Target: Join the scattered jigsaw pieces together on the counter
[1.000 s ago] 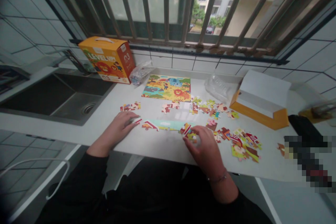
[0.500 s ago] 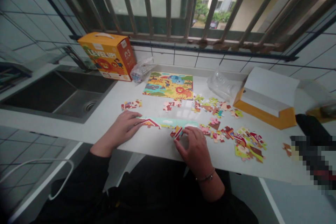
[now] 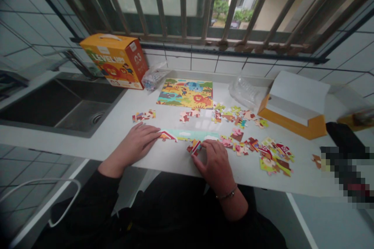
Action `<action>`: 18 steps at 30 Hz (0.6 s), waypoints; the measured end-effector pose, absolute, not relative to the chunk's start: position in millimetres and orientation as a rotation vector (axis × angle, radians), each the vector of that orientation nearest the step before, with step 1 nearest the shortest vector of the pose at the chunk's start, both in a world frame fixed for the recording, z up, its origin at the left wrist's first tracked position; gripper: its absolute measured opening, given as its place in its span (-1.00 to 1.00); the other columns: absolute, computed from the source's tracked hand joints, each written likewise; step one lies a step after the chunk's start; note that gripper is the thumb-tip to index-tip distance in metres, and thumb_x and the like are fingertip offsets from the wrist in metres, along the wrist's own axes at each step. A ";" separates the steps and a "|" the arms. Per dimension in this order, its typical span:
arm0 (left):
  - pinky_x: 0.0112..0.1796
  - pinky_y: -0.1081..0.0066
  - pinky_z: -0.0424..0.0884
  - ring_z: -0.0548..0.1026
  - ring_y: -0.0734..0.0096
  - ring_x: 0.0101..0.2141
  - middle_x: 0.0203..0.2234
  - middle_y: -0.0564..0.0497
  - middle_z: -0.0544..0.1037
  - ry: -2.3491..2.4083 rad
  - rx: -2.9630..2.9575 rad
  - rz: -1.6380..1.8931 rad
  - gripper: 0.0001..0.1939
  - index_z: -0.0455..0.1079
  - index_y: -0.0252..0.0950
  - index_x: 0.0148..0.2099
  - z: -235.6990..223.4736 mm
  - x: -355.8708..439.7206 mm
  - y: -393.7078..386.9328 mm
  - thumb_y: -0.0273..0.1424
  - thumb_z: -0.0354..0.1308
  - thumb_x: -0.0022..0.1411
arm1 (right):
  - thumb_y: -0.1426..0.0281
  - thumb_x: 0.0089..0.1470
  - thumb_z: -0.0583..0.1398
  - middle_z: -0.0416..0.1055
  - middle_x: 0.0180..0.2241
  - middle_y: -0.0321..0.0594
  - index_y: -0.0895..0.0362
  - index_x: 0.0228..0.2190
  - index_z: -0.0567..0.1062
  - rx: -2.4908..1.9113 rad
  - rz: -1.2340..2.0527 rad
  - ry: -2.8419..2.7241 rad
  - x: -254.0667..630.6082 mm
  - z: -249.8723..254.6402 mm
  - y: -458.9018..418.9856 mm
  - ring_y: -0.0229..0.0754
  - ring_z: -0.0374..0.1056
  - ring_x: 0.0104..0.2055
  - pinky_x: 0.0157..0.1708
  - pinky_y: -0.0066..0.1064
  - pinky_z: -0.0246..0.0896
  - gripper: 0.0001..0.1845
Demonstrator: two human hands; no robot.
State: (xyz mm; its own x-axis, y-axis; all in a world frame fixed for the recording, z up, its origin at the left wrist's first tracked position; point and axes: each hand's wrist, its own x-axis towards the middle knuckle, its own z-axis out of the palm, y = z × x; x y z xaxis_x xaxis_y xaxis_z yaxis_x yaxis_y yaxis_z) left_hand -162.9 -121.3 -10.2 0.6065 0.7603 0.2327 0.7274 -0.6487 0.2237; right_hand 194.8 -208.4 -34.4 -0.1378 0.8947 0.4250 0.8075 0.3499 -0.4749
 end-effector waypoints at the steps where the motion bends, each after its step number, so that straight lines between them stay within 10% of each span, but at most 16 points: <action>1: 0.39 -0.27 0.18 0.54 0.00 0.26 0.25 -0.06 0.64 1.257 2.720 0.456 -0.64 0.58 0.00 0.30 -10.8 -163.7 -120.2 -0.35 0.12 0.59 | 0.15 0.36 0.34 0.56 0.09 0.07 0.09 0.07 0.56 -1.480 0.172 -1.961 194.8 -34.2 -208.4 0.20 0.47 0.17 0.25 0.19 0.38 -0.62; 18: 0.22 -0.12 0.42 0.62 -0.01 0.14 0.15 -0.12 0.71 1.306 2.656 0.565 -0.70 0.65 -0.14 0.13 -12.2 -153.4 -114.7 -0.17 0.16 0.60 | 0.19 0.32 0.39 0.56 0.12 0.06 0.09 0.11 0.55 -1.488 0.159 -1.982 194.2 -33.6 -208.6 0.19 0.46 0.20 0.31 0.20 0.34 -0.59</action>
State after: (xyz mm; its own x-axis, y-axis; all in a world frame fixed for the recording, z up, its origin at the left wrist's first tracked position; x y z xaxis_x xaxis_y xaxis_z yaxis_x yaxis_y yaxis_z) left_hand -153.4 -114.7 -12.2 0.5557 0.7851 0.2735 0.7371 -0.6174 0.2746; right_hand 194.2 -208.6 -33.6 -0.1479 0.8955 0.4197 0.8174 0.3496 -0.4579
